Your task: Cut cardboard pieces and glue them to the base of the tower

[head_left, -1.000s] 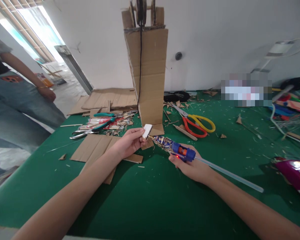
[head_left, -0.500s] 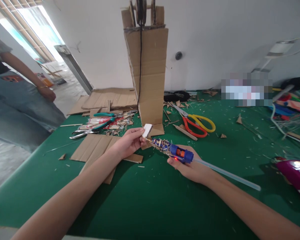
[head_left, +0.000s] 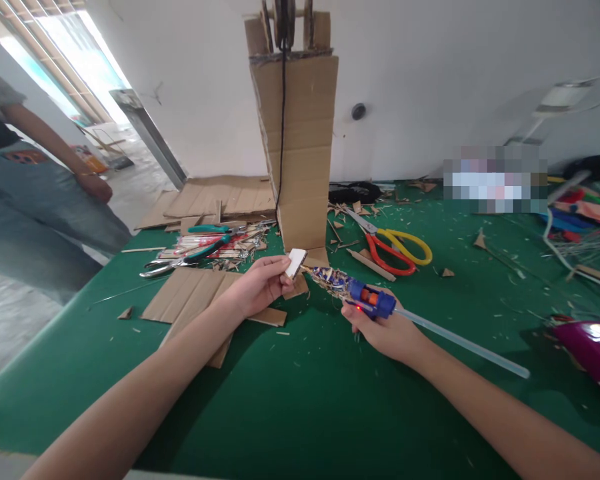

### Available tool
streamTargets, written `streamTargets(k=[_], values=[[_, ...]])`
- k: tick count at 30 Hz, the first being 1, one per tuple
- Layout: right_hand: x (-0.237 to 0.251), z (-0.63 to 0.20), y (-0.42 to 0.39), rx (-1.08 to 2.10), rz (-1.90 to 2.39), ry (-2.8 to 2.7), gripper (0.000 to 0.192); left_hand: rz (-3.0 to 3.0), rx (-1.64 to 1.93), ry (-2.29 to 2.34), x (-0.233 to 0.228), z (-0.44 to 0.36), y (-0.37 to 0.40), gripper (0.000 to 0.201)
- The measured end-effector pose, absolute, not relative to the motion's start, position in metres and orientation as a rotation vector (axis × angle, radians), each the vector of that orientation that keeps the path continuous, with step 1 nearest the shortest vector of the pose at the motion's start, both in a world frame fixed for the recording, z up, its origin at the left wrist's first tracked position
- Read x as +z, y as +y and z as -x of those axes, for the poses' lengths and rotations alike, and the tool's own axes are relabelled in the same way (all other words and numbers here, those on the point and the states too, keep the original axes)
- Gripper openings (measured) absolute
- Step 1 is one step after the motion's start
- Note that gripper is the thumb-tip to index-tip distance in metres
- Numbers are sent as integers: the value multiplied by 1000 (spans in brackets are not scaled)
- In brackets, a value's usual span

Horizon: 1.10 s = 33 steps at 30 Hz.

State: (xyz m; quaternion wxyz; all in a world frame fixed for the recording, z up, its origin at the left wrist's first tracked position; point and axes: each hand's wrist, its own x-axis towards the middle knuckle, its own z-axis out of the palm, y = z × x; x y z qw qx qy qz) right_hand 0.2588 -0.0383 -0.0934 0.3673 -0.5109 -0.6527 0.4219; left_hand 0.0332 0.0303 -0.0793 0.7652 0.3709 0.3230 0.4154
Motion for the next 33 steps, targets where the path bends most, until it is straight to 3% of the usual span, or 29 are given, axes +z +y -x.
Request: streamTargets(k=[14,29,33], values=[[-80,-260,-36,952,1394,-1624,36,-807,909,749,-85,-32,33,15],[-85,-260,-38,1020,1183,-1813,24,-818,923,730,-82,-33,32,16],[-87,-262,-38,975,1163,-1737,18,-985,1079,826,-80,-31,33,24]])
